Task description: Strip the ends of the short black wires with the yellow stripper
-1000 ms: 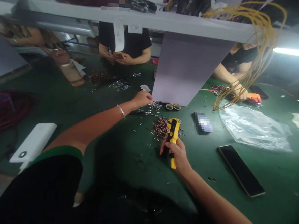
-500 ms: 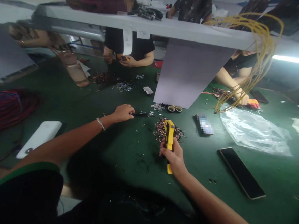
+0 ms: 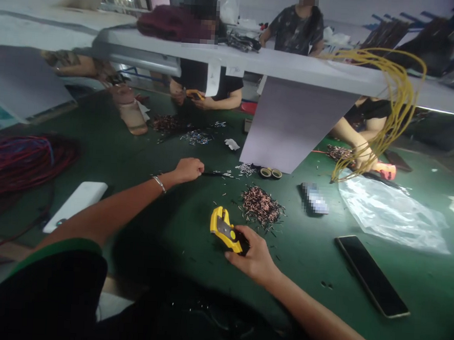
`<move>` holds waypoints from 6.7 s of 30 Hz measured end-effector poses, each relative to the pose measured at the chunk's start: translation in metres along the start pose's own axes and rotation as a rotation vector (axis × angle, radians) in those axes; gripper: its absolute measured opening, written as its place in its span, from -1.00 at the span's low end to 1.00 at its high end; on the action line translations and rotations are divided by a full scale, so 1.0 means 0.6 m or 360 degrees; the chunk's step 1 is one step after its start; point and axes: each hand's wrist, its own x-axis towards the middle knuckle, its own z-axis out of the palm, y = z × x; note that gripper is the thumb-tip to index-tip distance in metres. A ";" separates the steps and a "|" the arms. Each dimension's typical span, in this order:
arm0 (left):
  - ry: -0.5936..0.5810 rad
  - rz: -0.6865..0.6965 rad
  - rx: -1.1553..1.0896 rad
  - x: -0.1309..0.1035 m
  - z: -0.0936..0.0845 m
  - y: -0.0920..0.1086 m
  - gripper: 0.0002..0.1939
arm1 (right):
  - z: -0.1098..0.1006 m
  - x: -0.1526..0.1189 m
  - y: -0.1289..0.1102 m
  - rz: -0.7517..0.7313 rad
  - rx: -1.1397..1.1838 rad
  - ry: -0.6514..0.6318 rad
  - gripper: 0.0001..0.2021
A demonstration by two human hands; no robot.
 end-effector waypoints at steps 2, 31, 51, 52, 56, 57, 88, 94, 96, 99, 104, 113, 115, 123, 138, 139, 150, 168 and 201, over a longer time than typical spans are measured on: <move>0.0004 0.0006 0.0009 -0.006 -0.003 -0.003 -0.79 | 0.000 -0.003 0.002 0.0018 0.0012 0.0044 -0.57; 0.0172 0.0564 -0.0248 -0.169 0.035 0.115 -0.63 | 0.021 -0.033 0.004 -0.0056 -0.0224 0.0376 -0.58; -0.0384 0.0815 -0.1523 -0.196 -0.019 0.264 -0.57 | 0.014 -0.026 0.010 0.0018 0.0048 0.0711 -0.71; -0.0450 0.0811 -0.1626 -0.195 -0.019 0.269 -0.60 | 0.016 -0.026 0.010 -0.0001 0.0012 0.0710 -0.69; -0.0587 0.0797 -0.1848 -0.191 -0.013 0.284 -0.62 | 0.018 -0.030 0.017 -0.0080 -0.0039 0.0700 -0.63; -0.0569 0.0807 -0.1874 -0.190 -0.012 0.286 -0.60 | 0.018 -0.032 0.019 -0.0085 -0.0037 0.0701 -0.62; -0.0085 0.0533 -0.0481 -0.140 0.006 0.157 -0.41 | -0.077 -0.098 0.015 0.0311 0.0285 0.1052 -0.69; -0.0012 0.0392 -0.0470 -0.101 0.041 0.154 -0.43 | -0.079 -0.102 0.024 0.0370 0.0288 0.1028 -0.68; -0.0028 0.0445 -0.0501 -0.096 0.046 0.171 -0.44 | -0.077 -0.099 0.025 0.0369 0.0270 0.1012 -0.68; -0.0204 0.0715 -0.0663 -0.104 0.041 0.199 -0.42 | -0.073 -0.095 0.025 0.0363 0.0258 0.0984 -0.68; -0.0116 0.0712 -0.0610 -0.106 0.024 0.191 -0.44 | -0.068 -0.095 0.025 0.0318 0.0214 0.0936 -0.70; -0.0301 0.0768 -0.0688 -0.098 -0.002 0.162 -0.50 | -0.067 -0.103 0.024 0.0308 0.0163 0.0896 -0.67; -0.0302 0.0708 -0.0534 -0.110 -0.027 0.162 -0.66 | -0.068 -0.105 0.023 0.0327 0.0212 0.0893 -0.65; -0.1671 0.0663 -0.0554 -0.201 -0.065 0.151 -0.69 | -0.072 -0.121 -0.002 0.0491 0.0675 0.0696 -0.72; -0.0403 0.0754 -0.0861 -0.131 -0.028 0.202 -0.79 | -0.014 -0.042 -0.033 0.0721 0.0974 0.0227 -0.74; -0.0276 0.0723 -0.0702 -0.116 -0.032 0.186 -0.79 | -0.017 -0.040 -0.031 0.0696 0.0974 0.0253 -0.75; -0.0186 0.0417 0.0518 -0.020 -0.035 0.057 -0.70 | -0.020 -0.039 -0.032 0.0649 0.0872 0.0096 -0.74; -0.0404 0.0326 0.0469 0.023 -0.031 0.059 -0.70 | -0.023 -0.041 0.002 0.0650 0.1237 0.0177 -0.75; -0.0259 -0.0169 -0.0192 0.033 -0.052 0.050 -0.73 | -0.022 -0.044 0.009 0.0619 0.1334 0.0169 -0.72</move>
